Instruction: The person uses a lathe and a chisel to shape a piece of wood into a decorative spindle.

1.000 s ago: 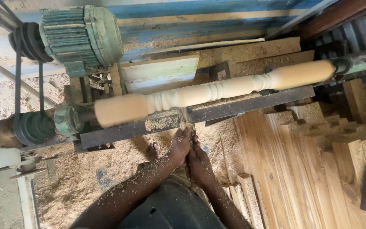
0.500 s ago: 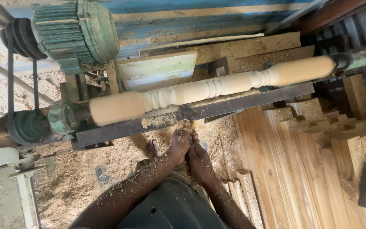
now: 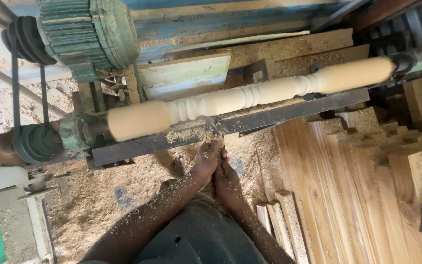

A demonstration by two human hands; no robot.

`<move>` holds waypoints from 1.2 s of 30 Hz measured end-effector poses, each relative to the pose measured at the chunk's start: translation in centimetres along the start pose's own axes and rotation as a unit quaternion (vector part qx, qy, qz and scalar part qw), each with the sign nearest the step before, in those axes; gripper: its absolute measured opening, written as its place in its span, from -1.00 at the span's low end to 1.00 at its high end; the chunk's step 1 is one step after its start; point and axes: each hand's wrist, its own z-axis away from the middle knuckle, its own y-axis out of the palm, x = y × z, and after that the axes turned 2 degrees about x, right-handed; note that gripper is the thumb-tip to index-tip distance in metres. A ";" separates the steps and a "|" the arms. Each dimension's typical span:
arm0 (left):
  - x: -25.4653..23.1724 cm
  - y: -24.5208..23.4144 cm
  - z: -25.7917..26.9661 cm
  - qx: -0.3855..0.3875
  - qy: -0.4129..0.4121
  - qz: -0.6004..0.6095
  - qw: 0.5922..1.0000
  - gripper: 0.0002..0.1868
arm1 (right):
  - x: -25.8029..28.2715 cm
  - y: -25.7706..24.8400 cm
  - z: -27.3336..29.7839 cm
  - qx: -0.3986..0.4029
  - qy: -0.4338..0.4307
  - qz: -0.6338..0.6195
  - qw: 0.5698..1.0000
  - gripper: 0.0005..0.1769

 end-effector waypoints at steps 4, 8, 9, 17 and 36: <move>-0.1 -0.4 0.0 -0.046 -0.053 -0.028 0.997 -0.05 | -0.5 1.0 -0.5 -0.044 0.031 0.043 0.998 -0.39; 0.3 -1.4 -0.2 0.025 0.024 -0.020 0.999 -0.17 | -0.5 1.3 -0.1 -0.034 0.043 -0.035 0.998 -0.43; 0.5 -1.6 -0.3 0.037 0.029 0.023 0.999 -0.18 | -0.6 1.6 -0.2 -0.034 0.044 -0.036 0.998 -0.43; 0.9 -2.4 -1.7 -0.048 -0.036 -0.025 0.998 0.05 | -1.0 2.0 -0.7 -0.053 0.019 0.062 0.997 -0.37; 4.4 -4.7 -3.7 -0.027 -0.043 -0.094 0.994 -0.24 | -3.2 -0.9 -0.9 -0.028 -0.033 0.091 0.995 -0.37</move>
